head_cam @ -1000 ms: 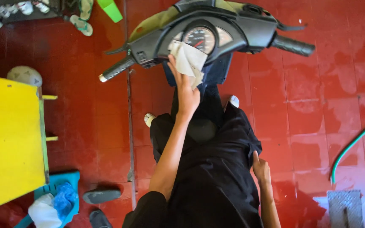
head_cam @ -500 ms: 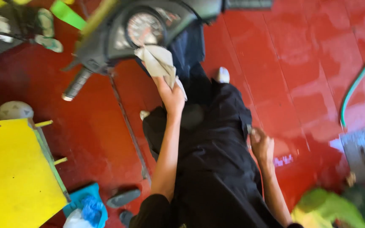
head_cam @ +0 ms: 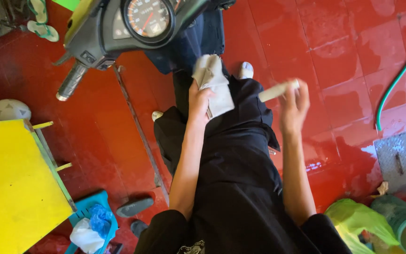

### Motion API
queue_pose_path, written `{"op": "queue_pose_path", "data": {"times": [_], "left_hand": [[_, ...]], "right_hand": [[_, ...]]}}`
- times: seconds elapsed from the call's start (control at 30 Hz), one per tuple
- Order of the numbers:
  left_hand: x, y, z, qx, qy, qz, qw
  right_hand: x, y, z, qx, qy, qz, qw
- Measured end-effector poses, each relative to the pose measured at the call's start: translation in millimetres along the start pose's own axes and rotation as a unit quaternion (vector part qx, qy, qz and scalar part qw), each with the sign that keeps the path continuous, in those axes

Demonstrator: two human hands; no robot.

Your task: The person wipes the front dashboard and handlebars of a scooter using a white cloth. They repeatedly wipe the speedometer area, the left and right handlebar grips, and the central panel, occasionally folding the cloth to use a clean section.

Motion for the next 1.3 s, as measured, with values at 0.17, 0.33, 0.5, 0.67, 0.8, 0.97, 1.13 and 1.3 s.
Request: {"op": "queue_pose_path", "data": {"times": [0.17,0.33,0.5,0.67,0.8,0.97,1.13,1.3], "left_hand": [[-8.7,-0.1,-24.9,-0.036,-0.063,-0.073,0.995],[-83.7,-10.5,-32.0,-0.084,-0.129,-0.009,0.988],[-86.7,-4.9,-64.7,-0.166,-0.141,0.006,0.976],[-111.0,-20.0,-62.1,-0.197,-0.126,0.013,0.972],[-115.2,-35.3,-60.2,-0.23,-0.112,0.019,0.967],[-94.3,-38.9,-74.9,-0.244,-0.136,0.01,0.96],[-99.2,-38.1,-77.7,-0.259,-0.165,0.037,0.951],[-76.8,-28.6,-89.0,-0.244,-0.169,0.066,0.953]], "right_hand": [[27.7,29.4,101.4,0.136,0.094,-0.008,0.986],[60.3,24.4,182.2,0.289,0.19,0.026,0.938],[62.8,8.3,219.9,0.306,0.125,0.07,0.941],[35.3,-5.1,224.2,0.284,0.147,0.011,0.947],[45.1,-11.0,212.3,0.267,0.106,-0.063,0.956],[62.9,-14.2,198.8,0.126,-0.195,-0.291,0.928],[76.1,-16.9,187.0,0.16,-0.242,-0.365,0.885],[50.0,2.7,166.0,0.146,-0.242,-0.396,0.874]]}}
Point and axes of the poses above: each hand's wrist, its own y-axis towards the middle knuckle, its own z-axis out of the palm, x = y × z, the point moved 1 cm from there along y, towards the middle knuckle, and after that the axes turned 5 degrees about -x, right-handed, at the moved point
